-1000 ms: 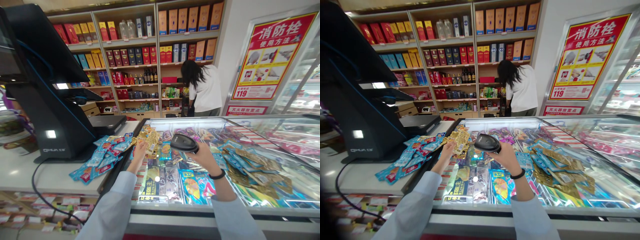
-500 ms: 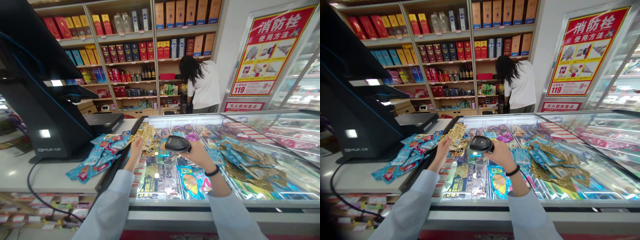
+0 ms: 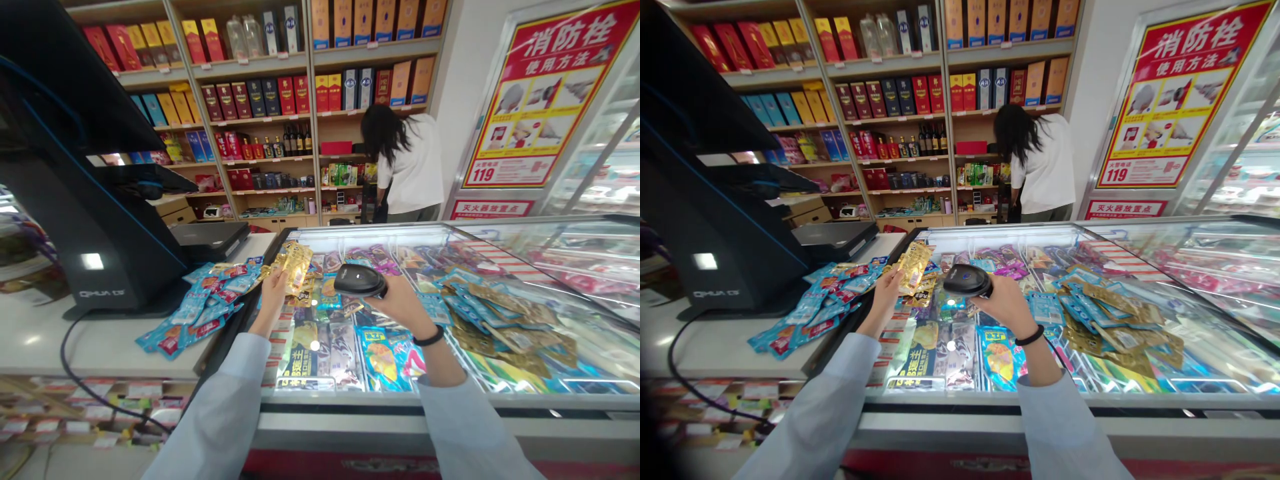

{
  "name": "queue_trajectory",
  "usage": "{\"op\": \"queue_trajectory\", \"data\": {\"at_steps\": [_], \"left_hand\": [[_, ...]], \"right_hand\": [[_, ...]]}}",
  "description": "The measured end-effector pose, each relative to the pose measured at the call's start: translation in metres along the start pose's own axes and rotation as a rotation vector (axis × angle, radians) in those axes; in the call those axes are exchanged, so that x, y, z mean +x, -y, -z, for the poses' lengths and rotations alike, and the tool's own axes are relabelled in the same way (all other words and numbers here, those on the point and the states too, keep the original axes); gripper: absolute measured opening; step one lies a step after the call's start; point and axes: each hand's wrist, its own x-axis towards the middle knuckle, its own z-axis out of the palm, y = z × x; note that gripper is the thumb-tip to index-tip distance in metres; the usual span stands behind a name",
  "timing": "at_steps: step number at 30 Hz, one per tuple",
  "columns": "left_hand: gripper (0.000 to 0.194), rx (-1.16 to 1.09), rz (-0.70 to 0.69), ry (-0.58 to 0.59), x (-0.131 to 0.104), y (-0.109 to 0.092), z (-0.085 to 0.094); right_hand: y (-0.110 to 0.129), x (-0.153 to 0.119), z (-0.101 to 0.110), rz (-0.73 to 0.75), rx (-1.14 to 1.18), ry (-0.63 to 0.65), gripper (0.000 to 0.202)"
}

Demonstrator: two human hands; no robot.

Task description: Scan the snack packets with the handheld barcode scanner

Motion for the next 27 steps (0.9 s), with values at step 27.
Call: {"op": "queue_trajectory", "data": {"at_steps": [27], "left_hand": [[0.04,-0.049,-0.011,0.085,-0.008,-0.0057,-0.0057]], "right_hand": [[-0.0037,0.0021,-0.004,-0.052,-0.025,-0.036,0.023]]}}
